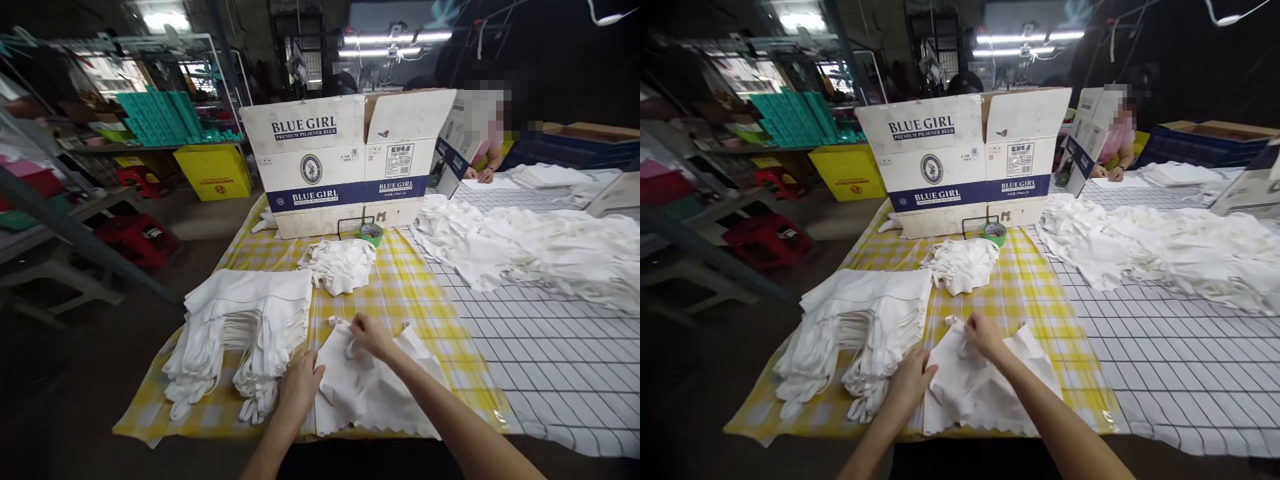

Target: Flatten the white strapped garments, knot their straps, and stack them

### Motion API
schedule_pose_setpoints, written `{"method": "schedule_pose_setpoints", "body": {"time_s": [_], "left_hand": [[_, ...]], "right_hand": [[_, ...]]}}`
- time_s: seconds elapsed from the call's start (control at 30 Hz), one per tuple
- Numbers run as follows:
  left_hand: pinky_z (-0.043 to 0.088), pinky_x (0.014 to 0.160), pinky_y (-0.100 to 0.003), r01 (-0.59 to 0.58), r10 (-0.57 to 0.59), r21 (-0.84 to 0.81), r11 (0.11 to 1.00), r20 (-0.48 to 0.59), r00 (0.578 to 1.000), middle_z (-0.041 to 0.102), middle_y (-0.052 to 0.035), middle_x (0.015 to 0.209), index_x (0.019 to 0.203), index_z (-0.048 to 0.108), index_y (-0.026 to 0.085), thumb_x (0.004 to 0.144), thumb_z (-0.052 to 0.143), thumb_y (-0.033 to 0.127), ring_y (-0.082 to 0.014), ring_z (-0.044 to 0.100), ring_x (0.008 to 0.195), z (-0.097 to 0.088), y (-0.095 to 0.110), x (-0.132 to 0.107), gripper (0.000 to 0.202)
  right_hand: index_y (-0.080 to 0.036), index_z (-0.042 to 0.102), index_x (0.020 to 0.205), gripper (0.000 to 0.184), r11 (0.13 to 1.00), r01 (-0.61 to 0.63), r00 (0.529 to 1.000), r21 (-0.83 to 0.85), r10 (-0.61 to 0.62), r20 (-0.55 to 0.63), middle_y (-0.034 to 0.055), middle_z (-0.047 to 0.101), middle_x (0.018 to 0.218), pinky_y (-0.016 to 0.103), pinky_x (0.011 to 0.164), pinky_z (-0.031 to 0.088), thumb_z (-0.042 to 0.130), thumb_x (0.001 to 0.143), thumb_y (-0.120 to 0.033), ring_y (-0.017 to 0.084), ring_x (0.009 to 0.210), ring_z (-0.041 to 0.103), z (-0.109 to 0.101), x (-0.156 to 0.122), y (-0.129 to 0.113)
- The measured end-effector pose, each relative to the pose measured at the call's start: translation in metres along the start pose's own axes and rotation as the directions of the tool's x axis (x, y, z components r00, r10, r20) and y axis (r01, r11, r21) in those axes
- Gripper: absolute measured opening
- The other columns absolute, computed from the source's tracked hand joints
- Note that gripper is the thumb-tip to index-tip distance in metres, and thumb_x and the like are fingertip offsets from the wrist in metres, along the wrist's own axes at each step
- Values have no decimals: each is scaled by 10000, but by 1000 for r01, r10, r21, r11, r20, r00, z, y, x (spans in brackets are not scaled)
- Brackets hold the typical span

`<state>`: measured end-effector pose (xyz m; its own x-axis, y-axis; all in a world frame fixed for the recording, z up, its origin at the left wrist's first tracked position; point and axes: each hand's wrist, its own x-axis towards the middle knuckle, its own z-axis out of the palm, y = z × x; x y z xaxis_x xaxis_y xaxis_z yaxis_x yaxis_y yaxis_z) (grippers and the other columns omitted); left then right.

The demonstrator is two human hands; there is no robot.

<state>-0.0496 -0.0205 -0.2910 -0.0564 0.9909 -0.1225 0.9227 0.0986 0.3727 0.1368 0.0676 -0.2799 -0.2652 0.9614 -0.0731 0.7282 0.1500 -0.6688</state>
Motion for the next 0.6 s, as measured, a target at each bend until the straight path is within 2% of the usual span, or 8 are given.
{"method": "schedule_pose_setpoints", "body": {"time_s": [0.07, 0.13, 0.2, 0.27, 0.33, 0.43, 0.53, 0.6], "left_hand": [[373, 704, -275, 22, -24, -69, 997, -24, 999, 561, -27, 784, 721, 531, 170, 776, 484, 217, -173, 541, 771, 2, -3, -1, 87], [358, 651, -259, 23, -31, -165, 986, -47, 998, 531, 0, 683, 689, 500, 173, 792, 459, 224, -154, 523, 681, 4, -5, -1, 122], [345, 603, -246, 1, -25, -308, 951, -75, 997, 488, 25, 610, 663, 461, 180, 811, 449, 275, -140, 499, 614, 3, -4, 0, 176], [344, 569, -233, -18, -23, -502, 865, -74, 997, 472, 35, 591, 651, 430, 184, 812, 465, 355, -130, 489, 585, -3, 1, 2, 238], [350, 542, -221, -6, -14, -707, 707, -22, 1000, 490, 32, 603, 668, 429, 181, 797, 493, 431, -123, 494, 574, -14, 13, 5, 289], [368, 530, -211, 55, 67, -919, 391, 89, 994, 542, 19, 661, 783, 475, 173, 783, 521, 479, -112, 510, 568, -34, 44, 6, 309], [389, 538, -203, 112, 136, -985, 131, 130, 982, 565, 7, 735, 915, 486, 181, 780, 548, 453, -100, 523, 582, -49, 81, 6, 310], [405, 541, -203, 134, 145, -989, 63, 142, 979, 560, 7, 754, 1006, 456, 193, 778, 560, 430, -100, 532, 592, -54, 102, 7, 345]], "right_hand": [[-150, 553, 729, 193, 999, -21, 1000, 49, 22, -22, 21, 601, 648, 244, 567, 428, 414, 835, -232, 145, 600, 582, -18, 15, 7], [-138, 547, 854, 200, 997, -46, 993, 69, 53, -106, 59, 624, 790, 277, 631, 453, 380, 846, -248, 169, 718, 602, -39, 25, 11], [-137, 498, 1015, 240, 997, -37, 968, 75, 54, -244, 111, 586, 1017, 338, 746, 450, 385, 840, -257, 213, 930, 566, -55, 22, 9], [-162, 456, 1080, 271, 994, 47, 941, 96, -12, -337, 114, 541, 1101, 371, 807, 432, 410, 836, -272, 229, 1017, 519, -60, 4, -1], [-192, 463, 1042, 227, 976, 172, 936, 136, -119, -330, 78, 569, 991, 356, 780, 447, 433, 839, -289, 211, 924, 546, -53, -27, -16], [-212, 438, 1040, 279, 951, 271, 944, 148, -233, -232, 53, 568, 887, 328, 725, 473, 527, 789, -295, 195, 800, 560, -26, -80, -38], [-217, 336, 1200, 584, 935, 343, 918, 85, -315, -242, 115, 529, 1091, 370, 787, 480, 619, 691, -265, 257, 948, 550, -1, -114, -42], [-219, 226, 1300, 670, 937, 344, 897, 56, -310, -316, 140, 452, 1247, 409, 877, 444, 552, 715, -208, 290, 1105, 485, 1, -120, -37]]}}
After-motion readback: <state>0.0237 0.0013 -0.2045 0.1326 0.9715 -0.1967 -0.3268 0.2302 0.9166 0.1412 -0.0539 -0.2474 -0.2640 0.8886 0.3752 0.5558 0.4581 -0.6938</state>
